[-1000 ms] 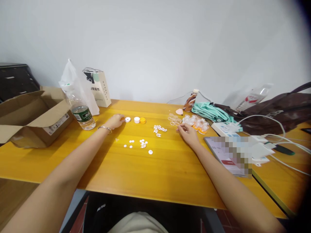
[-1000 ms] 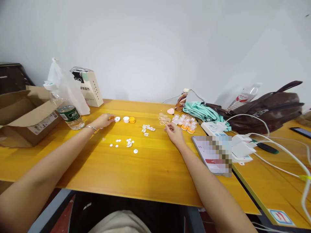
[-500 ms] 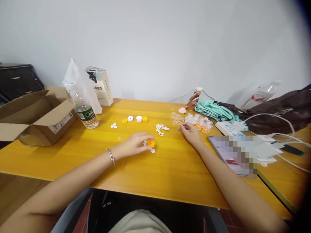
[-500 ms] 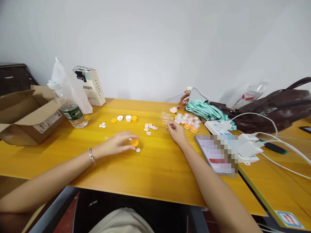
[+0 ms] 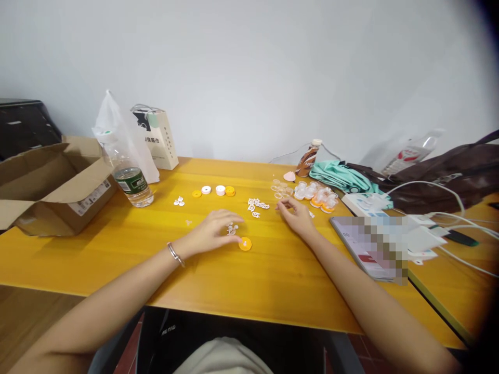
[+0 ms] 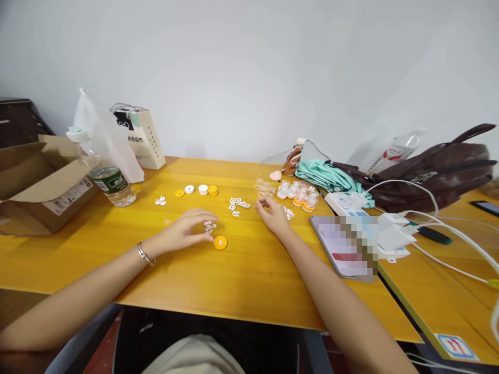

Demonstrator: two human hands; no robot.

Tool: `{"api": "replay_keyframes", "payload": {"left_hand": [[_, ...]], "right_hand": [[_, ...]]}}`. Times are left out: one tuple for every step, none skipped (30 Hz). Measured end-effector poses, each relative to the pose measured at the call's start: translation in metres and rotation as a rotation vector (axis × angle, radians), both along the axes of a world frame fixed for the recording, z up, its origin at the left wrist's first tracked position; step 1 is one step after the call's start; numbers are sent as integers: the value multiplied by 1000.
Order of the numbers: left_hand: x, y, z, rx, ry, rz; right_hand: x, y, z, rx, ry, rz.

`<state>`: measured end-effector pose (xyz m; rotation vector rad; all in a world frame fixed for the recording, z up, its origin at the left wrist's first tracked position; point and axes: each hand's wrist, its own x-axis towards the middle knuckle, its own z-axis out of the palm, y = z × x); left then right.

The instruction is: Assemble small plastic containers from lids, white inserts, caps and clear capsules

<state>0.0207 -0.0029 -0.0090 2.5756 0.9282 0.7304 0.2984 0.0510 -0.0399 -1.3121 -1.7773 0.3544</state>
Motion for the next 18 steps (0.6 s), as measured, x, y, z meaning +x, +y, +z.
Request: {"api": "replay_keyframes", "payload": {"left_hand": [[-9, 4, 5, 7, -49, 61], [-19, 10, 9, 10, -81, 130], [-31, 16, 13, -1, -82, 205], [-44, 23, 17, -33, -59, 286], [-57, 30, 20, -76, -13, 362], [-70, 36, 22, -131, 60, 412], [-82, 41, 24, -175, 138, 429], [-92, 45, 24, -208, 210, 441], [-100, 48, 24, -235, 271, 458], [-105, 49, 24, -268, 328, 451], [-109, 50, 23, -300, 370, 439], [-110, 50, 22, -332, 399, 418], [-110, 49, 22, -359, 416, 392], [-110, 49, 21, -377, 423, 372], [-109, 49, 20, -386, 426, 364], [-108, 49, 19, -387, 428, 363], [-107, 50, 19, -385, 431, 368], [-107, 51, 18, -385, 435, 373]], "right_hand": [[-4, -3, 1, -12, -12, 31], [-10, -8, 2, -29, -24, 71], [-15, -12, 3, -49, -41, 122], [-21, -17, 4, -74, -63, 184], [-27, -22, 5, -100, -86, 254], [-33, -27, 5, -126, -109, 318], [-39, -32, 6, -161, -137, 399], [-44, -36, 5, -194, -158, 472], [-48, -39, 5, -217, -167, 523], [-51, -41, 4, -233, -170, 557], [-52, -41, 2, -238, -167, 571], [-53, -41, 1, -235, -161, 570], [-52, -40, 0, -227, -153, 561], [-51, -39, -1, -217, -146, 547], [-50, -37, -2, -209, -141, 535], [-49, -36, -3, -203, -140, 525], [-47, -35, -4, -201, -142, 519], [-47, -34, -4, -200, -146, 516]]}}
